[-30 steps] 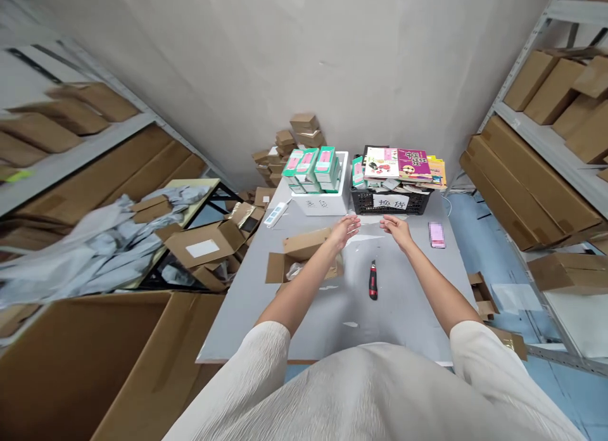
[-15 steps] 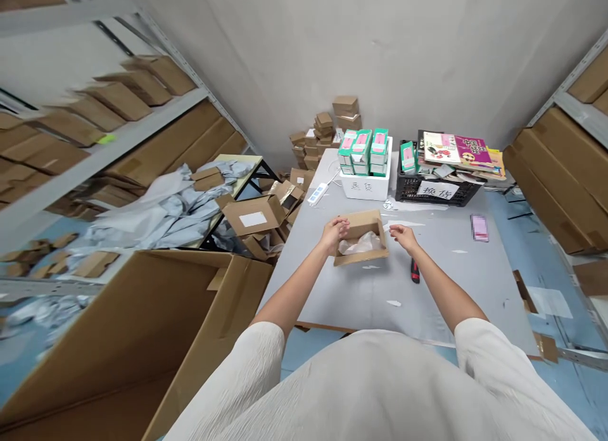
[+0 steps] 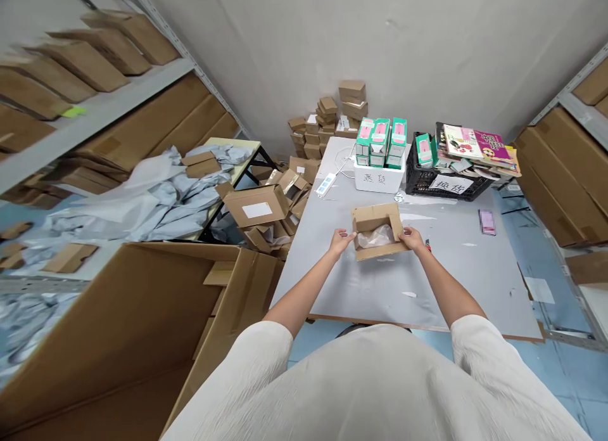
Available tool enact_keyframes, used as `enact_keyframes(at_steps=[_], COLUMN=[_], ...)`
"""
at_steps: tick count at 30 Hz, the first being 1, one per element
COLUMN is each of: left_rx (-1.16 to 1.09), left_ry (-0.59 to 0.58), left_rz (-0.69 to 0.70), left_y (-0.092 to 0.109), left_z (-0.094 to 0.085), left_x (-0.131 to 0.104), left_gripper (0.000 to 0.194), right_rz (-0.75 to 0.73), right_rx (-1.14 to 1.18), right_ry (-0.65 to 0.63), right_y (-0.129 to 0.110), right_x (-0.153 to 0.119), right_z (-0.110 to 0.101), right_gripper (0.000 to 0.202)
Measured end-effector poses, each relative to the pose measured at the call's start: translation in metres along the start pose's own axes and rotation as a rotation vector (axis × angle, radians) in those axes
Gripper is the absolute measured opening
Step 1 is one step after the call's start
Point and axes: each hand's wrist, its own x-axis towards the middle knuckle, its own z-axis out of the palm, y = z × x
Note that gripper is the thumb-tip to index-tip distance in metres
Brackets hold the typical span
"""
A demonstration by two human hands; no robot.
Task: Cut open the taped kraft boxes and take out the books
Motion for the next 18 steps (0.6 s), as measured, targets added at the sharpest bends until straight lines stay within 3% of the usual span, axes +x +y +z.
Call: enact_keyframes(at_steps=[7,10,14,18], left_rx=[0.307,0.385,0.312,0.168], left_ry=[-0.067,-0.013,0.089,0.159], left_rz=[-0.017,0.023,0.035,0.02], left_y=[-0.017,-0.023,-0.032,-0.04], left_z=[0.016,0.013,-0.005,-0.04], left_x=[0.005,0.004,0.003,-0.001], left_gripper=[0.054,0.049,0.044,0.039], right_rz=[0.02,0.02,0.011,-0.011], right_rx=[-0.042,-0.003,0.108,0.172], right_ry=[-0.114,-0.192,-0.334,-0.483], right_y=[-0.001,-0.001,-0.009,-0.028], right_x=[0.0,0.0,-0.001,-0.005], right_z=[0.002,0.0,0.009,0.027], right_gripper=[0.051,0.05,0.045,0.047])
